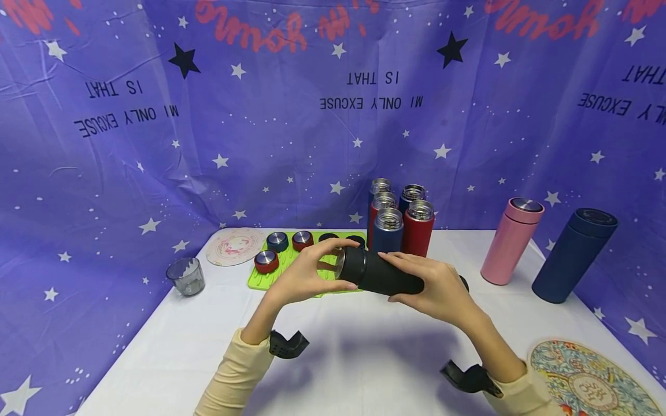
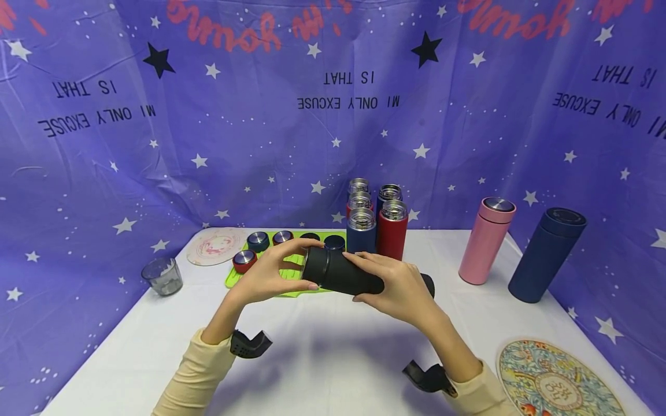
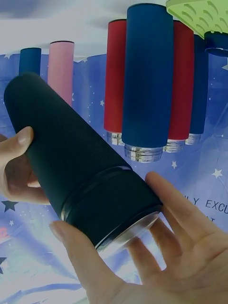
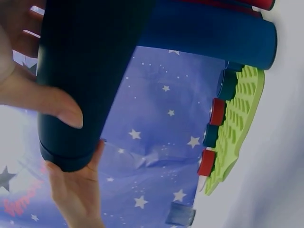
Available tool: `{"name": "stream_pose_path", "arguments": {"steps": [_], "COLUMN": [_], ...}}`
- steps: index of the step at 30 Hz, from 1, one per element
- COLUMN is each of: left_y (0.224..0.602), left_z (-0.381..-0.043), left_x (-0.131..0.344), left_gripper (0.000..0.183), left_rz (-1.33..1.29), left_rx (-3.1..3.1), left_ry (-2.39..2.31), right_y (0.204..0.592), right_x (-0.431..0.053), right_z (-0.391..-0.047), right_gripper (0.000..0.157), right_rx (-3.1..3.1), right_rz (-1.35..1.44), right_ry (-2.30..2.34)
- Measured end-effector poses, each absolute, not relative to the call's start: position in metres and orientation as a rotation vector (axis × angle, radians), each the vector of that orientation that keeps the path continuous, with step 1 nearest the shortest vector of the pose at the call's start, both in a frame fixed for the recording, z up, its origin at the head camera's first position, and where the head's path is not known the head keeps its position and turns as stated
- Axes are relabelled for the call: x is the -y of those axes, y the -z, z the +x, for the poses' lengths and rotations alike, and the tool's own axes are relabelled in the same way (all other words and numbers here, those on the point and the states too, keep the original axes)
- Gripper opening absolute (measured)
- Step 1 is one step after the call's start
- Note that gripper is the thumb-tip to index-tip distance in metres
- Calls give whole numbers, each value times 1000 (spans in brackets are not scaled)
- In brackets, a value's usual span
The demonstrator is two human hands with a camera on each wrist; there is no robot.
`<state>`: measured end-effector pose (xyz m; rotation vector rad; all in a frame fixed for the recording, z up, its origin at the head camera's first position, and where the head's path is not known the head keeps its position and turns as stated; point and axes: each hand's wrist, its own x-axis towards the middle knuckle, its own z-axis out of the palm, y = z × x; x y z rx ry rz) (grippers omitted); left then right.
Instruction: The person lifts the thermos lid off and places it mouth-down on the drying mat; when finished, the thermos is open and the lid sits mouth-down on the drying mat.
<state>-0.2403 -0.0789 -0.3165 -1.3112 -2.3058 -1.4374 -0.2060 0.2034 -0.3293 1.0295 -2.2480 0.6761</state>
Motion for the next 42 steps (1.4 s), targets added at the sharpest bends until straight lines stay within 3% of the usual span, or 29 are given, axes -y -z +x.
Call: {"name": "stream_pose_path", "arguments": {"steps": [10, 15, 24, 36, 42], "left_y": [298, 293, 315, 298, 287], "left_z": [-223, -217, -239, -227, -216], "left_x": [77, 76, 78, 81, 80], "left_gripper": [68, 65, 62, 68, 63], "left_rz": [-1459, -1365, -1163, -1446, -1416], "left_rx": [2174, 2212, 2307, 2154, 2163], "left_ry": [1385, 1446, 1503, 1393, 1404], "right_y": [327, 328, 328, 325, 327], "right_x": [-208, -205, -199, -207, -205], "right_z": [-207, -205, -203, -206, -206], "right_gripper": [77, 78, 79, 78, 78], "right_rx": [2331, 2279, 2184, 2299, 2266], "right_rz": [1098, 1041, 993, 1052, 1031], "right_ry": [-939, -804, -536, -801, -776]}}
